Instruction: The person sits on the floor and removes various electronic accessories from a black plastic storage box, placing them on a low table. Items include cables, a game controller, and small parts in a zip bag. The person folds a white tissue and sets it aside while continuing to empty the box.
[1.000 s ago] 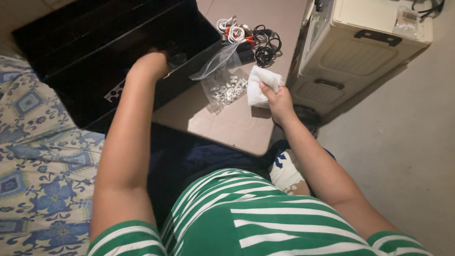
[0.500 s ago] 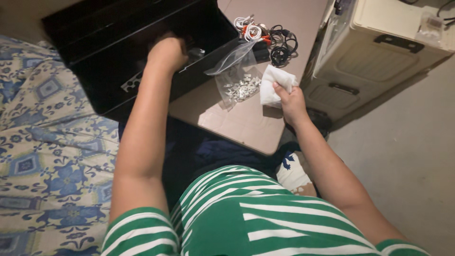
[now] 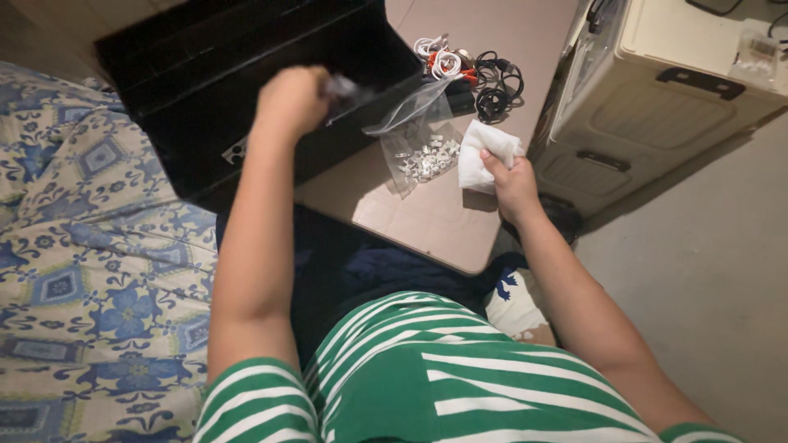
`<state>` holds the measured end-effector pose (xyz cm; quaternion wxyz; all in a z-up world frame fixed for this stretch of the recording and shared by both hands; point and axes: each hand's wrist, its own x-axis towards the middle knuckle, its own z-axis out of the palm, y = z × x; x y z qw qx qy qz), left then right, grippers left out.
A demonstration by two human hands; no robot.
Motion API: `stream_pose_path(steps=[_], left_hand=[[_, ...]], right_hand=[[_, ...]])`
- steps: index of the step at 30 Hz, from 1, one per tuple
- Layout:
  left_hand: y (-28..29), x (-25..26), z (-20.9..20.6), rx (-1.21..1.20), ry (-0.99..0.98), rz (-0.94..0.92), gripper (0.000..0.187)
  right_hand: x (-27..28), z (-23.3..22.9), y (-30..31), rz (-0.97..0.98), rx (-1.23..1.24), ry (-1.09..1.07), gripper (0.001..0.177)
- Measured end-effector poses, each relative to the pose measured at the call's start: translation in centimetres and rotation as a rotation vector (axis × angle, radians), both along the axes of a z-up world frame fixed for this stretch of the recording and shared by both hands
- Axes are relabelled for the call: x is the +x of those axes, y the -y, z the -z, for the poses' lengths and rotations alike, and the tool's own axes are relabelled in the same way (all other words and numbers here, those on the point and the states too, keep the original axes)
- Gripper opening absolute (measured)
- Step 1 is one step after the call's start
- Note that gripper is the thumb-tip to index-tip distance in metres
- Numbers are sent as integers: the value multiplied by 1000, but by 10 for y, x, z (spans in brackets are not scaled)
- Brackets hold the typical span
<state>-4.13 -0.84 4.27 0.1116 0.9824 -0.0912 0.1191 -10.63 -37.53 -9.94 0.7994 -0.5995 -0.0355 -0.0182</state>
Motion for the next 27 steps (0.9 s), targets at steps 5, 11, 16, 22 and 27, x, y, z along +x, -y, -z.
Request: stream_pose_path(steps=[5,11,16,22,27], left_hand=[[2,-44,-33,-88,535,229,21],[17,-107,-87,-372,695,353,25],[42,-129,-86,-325,488,517,25],[92,-100,-22,43,-83,451,29],[104,-84,22,-44,140,468,45]], right_hand=[[3,11,6,19,-98,84,28],[-4,0,2,15,-61,15,28],[-7,-11,-1,4,-50,9,25],[-5,-6,1,-10,-30,34,26],[0,3,4,12,-48,36,26]])
